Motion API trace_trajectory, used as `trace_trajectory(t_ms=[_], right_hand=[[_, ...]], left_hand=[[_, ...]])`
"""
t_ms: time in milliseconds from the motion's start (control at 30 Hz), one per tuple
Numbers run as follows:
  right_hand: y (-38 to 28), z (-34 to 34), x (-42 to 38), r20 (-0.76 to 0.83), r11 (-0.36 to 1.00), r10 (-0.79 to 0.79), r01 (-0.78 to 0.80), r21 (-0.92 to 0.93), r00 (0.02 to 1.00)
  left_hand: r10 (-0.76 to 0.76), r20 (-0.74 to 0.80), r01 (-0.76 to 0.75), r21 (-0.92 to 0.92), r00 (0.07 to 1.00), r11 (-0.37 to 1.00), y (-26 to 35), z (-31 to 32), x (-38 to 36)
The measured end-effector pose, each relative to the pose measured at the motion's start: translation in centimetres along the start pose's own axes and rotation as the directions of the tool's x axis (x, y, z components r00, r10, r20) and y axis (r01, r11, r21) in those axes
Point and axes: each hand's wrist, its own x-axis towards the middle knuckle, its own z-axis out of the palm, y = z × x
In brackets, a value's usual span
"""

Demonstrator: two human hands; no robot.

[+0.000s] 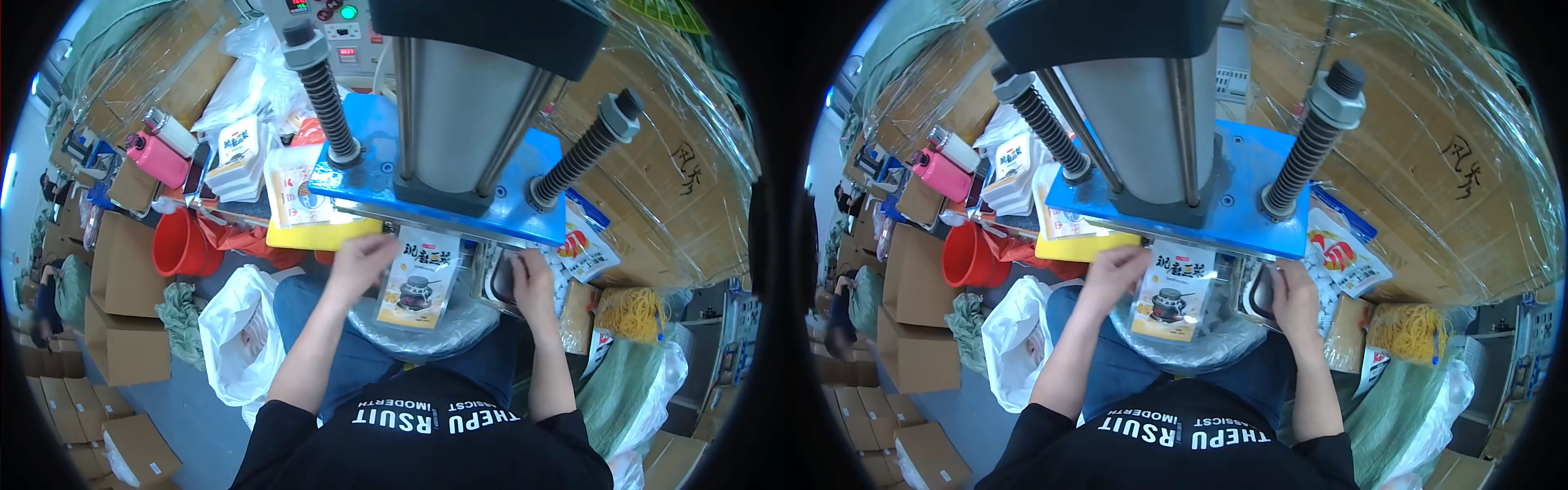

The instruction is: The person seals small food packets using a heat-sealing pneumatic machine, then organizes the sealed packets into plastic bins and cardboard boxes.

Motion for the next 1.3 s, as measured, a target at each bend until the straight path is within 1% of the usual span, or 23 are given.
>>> trace_trajectory(t_ms=[33, 67, 100, 133, 200, 267, 333, 367, 433, 467, 533, 567, 667, 700, 800, 867, 933, 967, 1000, 1033, 1100, 1133, 1300], right_hand=[[0.1, -0.4, 0.0, 0.001, 1.000, -0.003, 0.003, 0.008, 1.000], [0.2, -0.9, -0.1, -0.012, 0.999, 0.013, -0.012, 0.044, 1.000], [0.5, -1.5, -0.3, -0.024, 0.997, 0.030, -0.028, 0.078, 0.999], [1.0, -2.0, -0.5, 0.041, 0.993, 0.058, -0.062, 0.102, 0.997], [1.1, -2.6, -1.0, 0.044, 0.990, 0.034, -0.040, 0.133, 0.998], [0.9, -2.7, -1.3, 0.036, 0.986, 0.035, -0.040, 0.163, 0.999], [0.2, -2.6, -1.3, 0.103, 0.931, 0.163, -0.187, 0.312, 0.981], [0.0, -2.2, -1.2, 0.111, 0.933, 0.152, -0.179, 0.311, 0.982], [-0.7, -1.3, -1.1, 0.132, 0.755, 0.250, -0.279, 0.594, 0.959], [-1.4, -1.3, -1.2, 0.131, 0.756, 0.248, -0.276, 0.594, 0.960], [-3.6, -1.9, -1.5, 0.330, 0.534, 0.255, -0.417, 0.735, 0.909], [-3.5, -1.5, -2.1, 0.385, 0.538, 0.217, -0.439, 0.720, 0.897], [-6.3, -2.6, -0.9, 0.406, 0.884, 0.016, -0.203, 0.422, 0.914], [-7.7, -2.9, 0.1, 0.408, 0.885, 0.025, -0.210, 0.415, 0.913], [-9.5, -2.6, 2.0, 0.395, 0.900, -0.339, 0.172, 0.400, 0.854], [-9.4, -1.6, 1.4, 0.357, 0.882, -0.329, 0.149, 0.447, 0.874], [-9.1, -0.3, 0.0, 0.335, 0.857, -0.322, 0.122, 0.500, 0.886], [-8.9, 0.3, -1.1, 0.389, 0.846, -0.142, -0.092, 0.525, 0.910], [-8.7, 0.7, -1.6, 0.446, 0.790, 0.041, -0.302, 0.533, 0.894], [-8.5, 0.9, -1.7, 0.448, 0.789, 0.042, -0.305, 0.534, 0.893], [-7.8, 0.7, -1.8, 0.441, 0.738, 0.199, -0.430, 0.520, 0.875], [-7.5, 0.4, -1.6, 0.320, 0.788, 0.177, -0.329, 0.520, 0.931], [-4.8, -2.6, -1.4, 0.353, 0.851, 0.140, -0.294, 0.434, 0.925]], left_hand=[[0.187, -0.172, -0.126, 0.314, 0.967, 0.941, 1.6, -1.3, -0.6], [0.543, -0.234, -0.283, 0.654, 0.807, 0.702, 1.4, -3.0, -0.3], [0.825, -0.132, -0.282, 0.900, 0.550, 0.332, 0.4, -4.9, 0.3], [0.749, -0.043, -0.355, 0.861, 0.661, 0.363, -2.6, -6.5, 0.9], [0.673, 0.147, -0.304, 0.945, 0.725, 0.122, -3.7, -6.3, -1.7], [0.752, 0.056, -0.395, 0.875, 0.657, 0.279, -4.4, -6.7, -1.9], [0.788, -0.013, -0.420, 0.841, 0.615, 0.342, -4.0, -6.9, -1.5], [0.789, -0.027, -0.411, 0.843, 0.614, 0.348, -3.7, -7.0, -0.7], [0.760, -0.090, -0.443, 0.766, 0.644, 0.466, -2.5, -7.0, 0.1], [0.728, -0.224, -0.404, 0.709, 0.648, 0.578, -2.1, -5.9, -0.3], [0.762, -0.197, -0.452, 0.704, 0.617, 0.548, -1.1, -3.9, -2.3], [0.757, -0.128, -0.487, 0.695, 0.640, 0.529, -0.7, -2.7, -3.4], [0.669, -0.003, -0.550, 0.566, 0.743, 0.614, 0.6, 0.3, -5.7], [0.665, 0.001, -0.552, 0.560, 0.747, 0.619, 0.7, 0.6, -6.0], [0.608, 0.128, -0.594, 0.443, 0.784, 0.672, 1.2, 1.3, -6.3], [0.398, 0.258, -0.464, 0.293, 0.880, 0.836, 0.6, 1.4, -6.9], [0.206, 0.231, -0.212, -0.002, 0.951, 0.977, -2.1, 2.3, -7.3], [0.073, 0.272, -0.020, -0.193, 0.960, 0.981, -3.4, 2.6, -7.3], [-0.010, 0.292, 0.076, -0.216, 0.956, 0.974, -3.0, 2.9, -7.6], [-0.013, 0.292, 0.079, -0.214, 0.956, 0.974, -3.1, 3.2, -7.4], [-0.020, 0.229, 0.114, -0.408, 0.973, 0.906, -3.0, 3.6, -6.5], [-0.047, 0.183, 0.129, -0.464, 0.982, 0.876, -2.3, 3.5, -5.6], [-0.103, 0.093, 0.137, -0.551, 0.990, 0.823, -2.5, 3.2, -0.2]])
